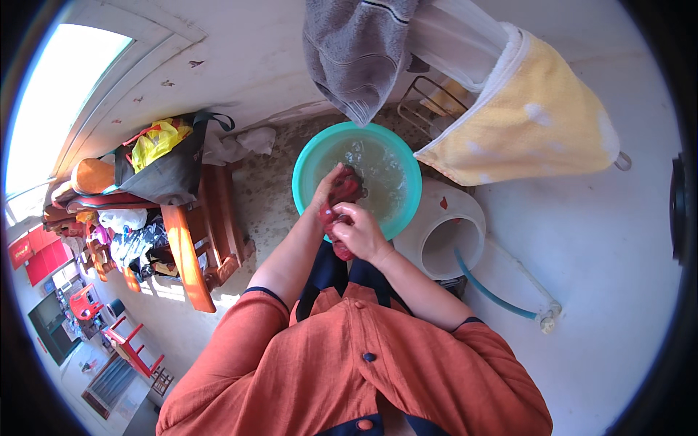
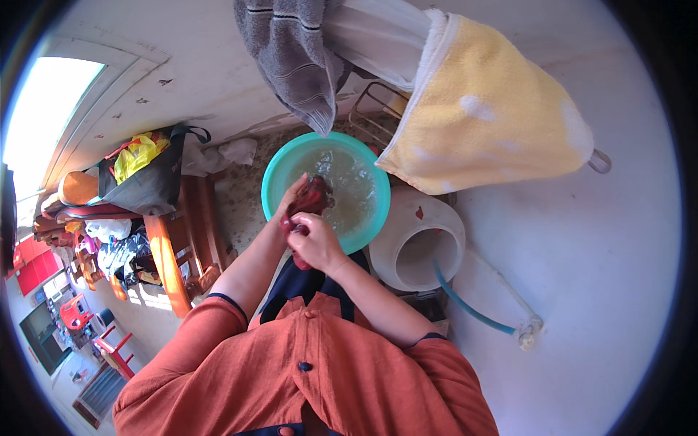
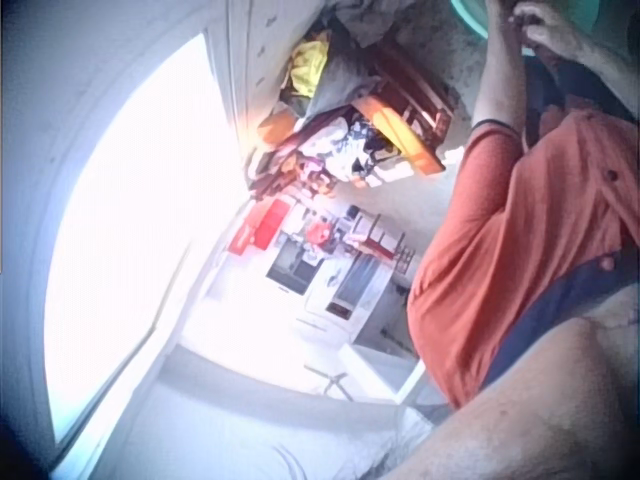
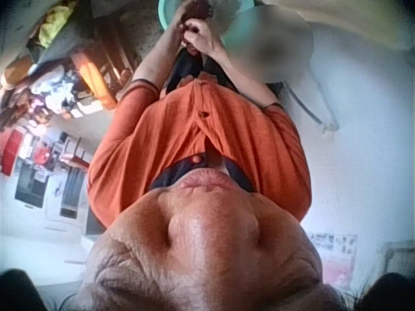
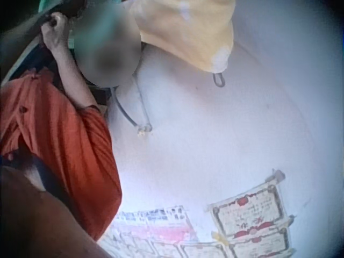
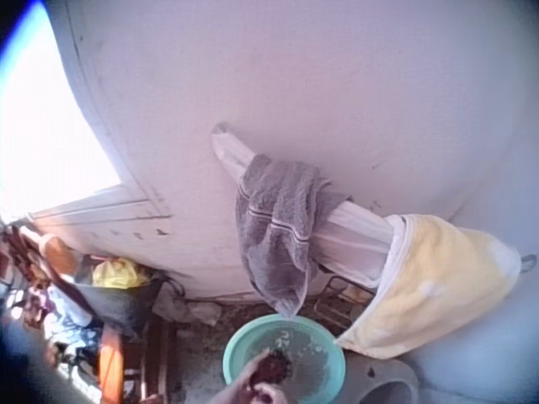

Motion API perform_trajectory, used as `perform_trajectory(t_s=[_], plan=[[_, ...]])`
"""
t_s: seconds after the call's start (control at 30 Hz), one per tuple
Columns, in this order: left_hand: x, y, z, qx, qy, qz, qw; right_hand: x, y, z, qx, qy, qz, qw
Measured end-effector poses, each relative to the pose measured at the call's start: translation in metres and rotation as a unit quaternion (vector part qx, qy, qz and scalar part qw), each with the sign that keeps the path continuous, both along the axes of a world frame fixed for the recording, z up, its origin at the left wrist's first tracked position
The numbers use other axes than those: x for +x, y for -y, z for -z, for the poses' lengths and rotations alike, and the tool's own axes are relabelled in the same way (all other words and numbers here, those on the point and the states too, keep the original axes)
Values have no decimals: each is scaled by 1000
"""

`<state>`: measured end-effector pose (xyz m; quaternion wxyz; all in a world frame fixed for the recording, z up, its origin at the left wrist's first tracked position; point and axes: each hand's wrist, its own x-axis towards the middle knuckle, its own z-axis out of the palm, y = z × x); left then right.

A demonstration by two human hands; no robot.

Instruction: The person wipes the side of a red vehicle with a cloth, then walks to a bucket and washes the cloth in water by hand.

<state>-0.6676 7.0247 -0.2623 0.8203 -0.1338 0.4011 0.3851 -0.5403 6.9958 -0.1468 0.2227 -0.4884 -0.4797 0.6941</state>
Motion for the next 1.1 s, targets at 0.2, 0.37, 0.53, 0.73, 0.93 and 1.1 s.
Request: perform_trajectory(t_s=[0.2,0.37,0.53,0.73,0.93,1.1], plan=[[9,28,48,157,-37,-85,983,-25,-10,24,212,263,28,941],[12,16,53,89,-118,-32,988,-18,-42,75,137,368,-16,919],[-1,12,39,-20,-185,3,983,-14,-60,106,53,416,28,907],[-11,16,1,31,-263,-41,963,28,-43,158,27,385,108,916],[-6,22,-26,-16,-303,38,952,15,-17,103,102,548,-161,815],[7,34,-23,-56,-325,72,941,23,2,202,103,416,-167,888]])
